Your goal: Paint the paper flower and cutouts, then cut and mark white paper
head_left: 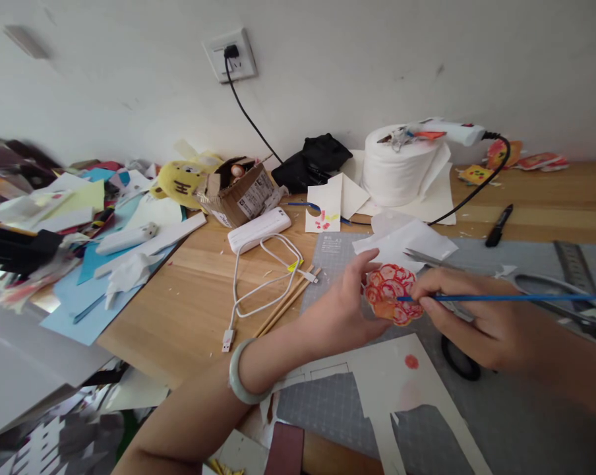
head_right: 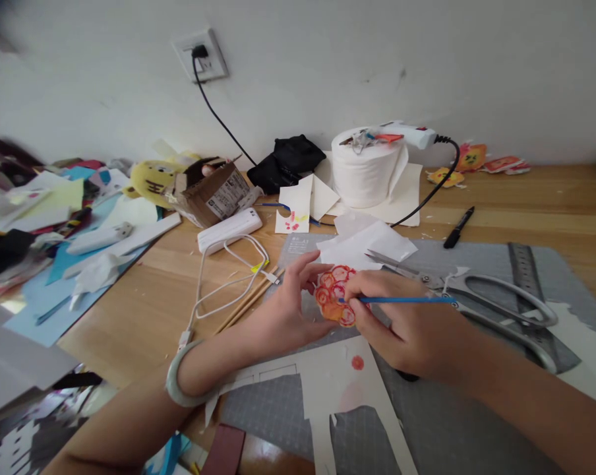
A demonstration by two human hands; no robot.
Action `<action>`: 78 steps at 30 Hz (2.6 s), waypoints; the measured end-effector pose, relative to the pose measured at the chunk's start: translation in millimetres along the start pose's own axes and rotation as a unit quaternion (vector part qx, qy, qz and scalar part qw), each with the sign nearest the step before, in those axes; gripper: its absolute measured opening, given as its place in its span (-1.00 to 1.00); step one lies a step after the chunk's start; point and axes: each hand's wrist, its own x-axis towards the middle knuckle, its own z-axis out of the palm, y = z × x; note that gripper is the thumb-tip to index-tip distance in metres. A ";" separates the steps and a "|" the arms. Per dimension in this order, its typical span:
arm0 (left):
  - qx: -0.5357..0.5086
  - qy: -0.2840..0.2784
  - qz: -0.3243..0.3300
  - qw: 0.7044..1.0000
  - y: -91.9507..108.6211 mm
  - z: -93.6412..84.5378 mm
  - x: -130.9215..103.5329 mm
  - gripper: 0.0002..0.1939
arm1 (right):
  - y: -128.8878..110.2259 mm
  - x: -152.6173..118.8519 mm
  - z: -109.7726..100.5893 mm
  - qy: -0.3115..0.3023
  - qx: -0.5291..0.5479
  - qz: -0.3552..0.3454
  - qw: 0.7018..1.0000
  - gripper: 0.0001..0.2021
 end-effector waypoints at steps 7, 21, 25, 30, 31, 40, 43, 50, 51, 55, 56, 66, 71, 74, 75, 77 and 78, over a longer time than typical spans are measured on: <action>0.009 -0.003 -0.013 1.000 -1.0 -0.1 -0.6 -0.07 | -0.7 -1.5 0.7 -0.011 0.000 0.004 1.000 -0.90; -0.017 0.002 -0.023 1.000 -1.3 0.1 1.1 -0.03 | 3.4 12.8 -8.1 0.020 0.167 0.208 0.964 -0.72; -0.020 -0.004 -0.021 1.000 -1.1 -1.4 1.2 -0.05 | 12.1 17.8 -7.7 0.051 0.287 0.295 0.910 -0.64; -0.019 -0.004 -0.020 1.000 -0.7 -2.2 1.2 -0.05 | 22.6 17.2 -3.9 0.065 0.342 0.318 0.882 -0.65; -0.018 -0.003 -0.019 1.000 -0.6 -2.3 1.2 -0.05 | 23.5 16.9 -3.6 0.064 0.351 0.320 0.878 -0.66; -0.011 -0.006 -0.022 1.000 1.8 -2.1 0.7 -0.04 | 26.2 15.6 -2.2 0.048 0.314 0.324 0.891 -0.63; -0.014 -0.003 -0.021 1.000 1.2 -1.6 0.4 -0.03 | 27.0 14.8 -2.8 0.052 0.276 0.321 0.905 -0.60; -0.025 -0.001 -0.025 0.999 0.4 -1.0 0.2 -0.04 | 25.4 15.9 -6.5 0.046 0.274 0.321 0.905 -0.61; -0.024 -0.001 -0.024 0.999 0.6 -1.0 0.1 -0.03 | 24.8 16.7 -7.2 0.049 0.279 0.321 0.904 -0.62; -0.015 0.000 -0.027 1.000 1.3 -1.2 0.5 -0.04 | 22.1 19.9 -11.0 0.068 0.290 0.319 0.900 -0.61; -0.014 0.001 -0.029 0.999 1.2 -1.3 0.6 -0.04 | 21.9 20.1 -12.0 0.074 0.294 0.315 0.899 -0.60; -0.036 0.015 -0.046 0.998 -1.6 -1.8 1.5 -0.06 | 34.4 3.9 -7.6 0.065 0.310 0.254 0.914 -0.76; -0.038 0.025 -0.043 0.998 -3.4 -1.2 2.1 -0.07 | 39.0 0.2 -6.9 0.056 0.294 0.232 0.925 -0.80; -0.046 0.028 -0.038 0.998 -3.9 -0.5 2.1 -0.07 | 41.8 -0.2 -6.7 0.061 0.266 0.222 0.936 -0.79; -0.051 0.029 -0.042 0.997 -4.0 -0.2 2.0 -0.07 | 43.1 -0.1 -6.4 0.064 0.253 0.210 0.942 -0.79; -0.057 0.033 -0.053 0.996 -3.8 0.1 1.9 -0.05 | 46.0 0.3 -5.7 0.063 0.227 0.173 0.956 -0.76; -0.060 0.034 -0.059 0.996 -3.5 0.2 1.9 -0.05 | 47.4 0.8 -5.5 0.063 0.219 0.156 0.961 -0.75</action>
